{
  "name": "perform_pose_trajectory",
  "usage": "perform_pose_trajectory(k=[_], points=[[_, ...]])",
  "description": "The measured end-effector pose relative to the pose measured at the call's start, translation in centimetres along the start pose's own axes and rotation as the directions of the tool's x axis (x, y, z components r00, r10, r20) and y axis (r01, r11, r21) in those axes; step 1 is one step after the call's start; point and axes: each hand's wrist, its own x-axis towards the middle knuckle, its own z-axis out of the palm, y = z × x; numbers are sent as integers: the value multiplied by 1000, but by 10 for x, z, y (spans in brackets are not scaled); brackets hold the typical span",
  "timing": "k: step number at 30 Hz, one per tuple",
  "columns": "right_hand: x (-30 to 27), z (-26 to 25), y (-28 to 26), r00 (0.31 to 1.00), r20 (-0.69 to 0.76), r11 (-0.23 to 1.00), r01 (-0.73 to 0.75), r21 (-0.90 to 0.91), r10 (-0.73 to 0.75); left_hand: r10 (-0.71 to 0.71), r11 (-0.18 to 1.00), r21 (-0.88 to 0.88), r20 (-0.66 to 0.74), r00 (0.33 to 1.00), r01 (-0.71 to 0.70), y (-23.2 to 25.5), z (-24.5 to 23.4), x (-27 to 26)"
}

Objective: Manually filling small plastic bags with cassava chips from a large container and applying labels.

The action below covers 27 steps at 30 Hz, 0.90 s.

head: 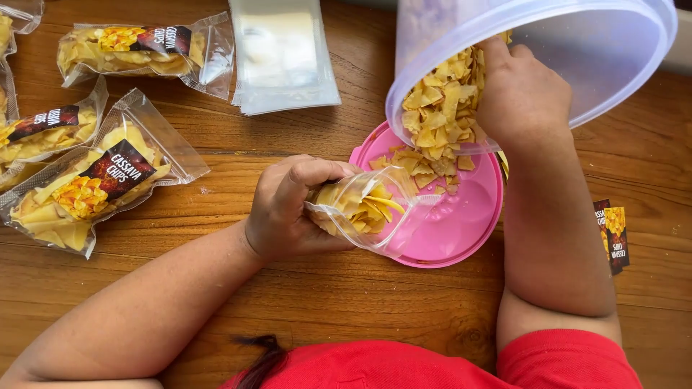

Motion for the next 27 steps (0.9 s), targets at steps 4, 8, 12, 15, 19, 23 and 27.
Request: perform_pose_trajectory(k=[4,8,12,15,19,23,27], points=[[16,11,8,995,-99,1000,4,-23,-6,-3,1000,-7,8,1000,3,0,0,0],[9,14,21,909,-366,975,221,12,-201,-14,1000,5,2,1000,14,0,0,1],[-2,3,17,753,-548,737,593,325,-364,-22,1000,10,4,1000,22,0,-1,2],[-10,-3,12,721,-596,622,657,426,-353,-16,1000,8,5,1000,16,0,-1,2],[-12,-4,9,787,-545,557,602,573,-289,-26,1000,2,5,1000,26,-1,0,1],[-11,0,14,791,-564,652,560,511,-237,-35,999,13,-2,999,35,-1,0,0],[-20,-5,16,739,-628,583,628,515,-242,-42,999,18,0,999,42,-1,0,0]])
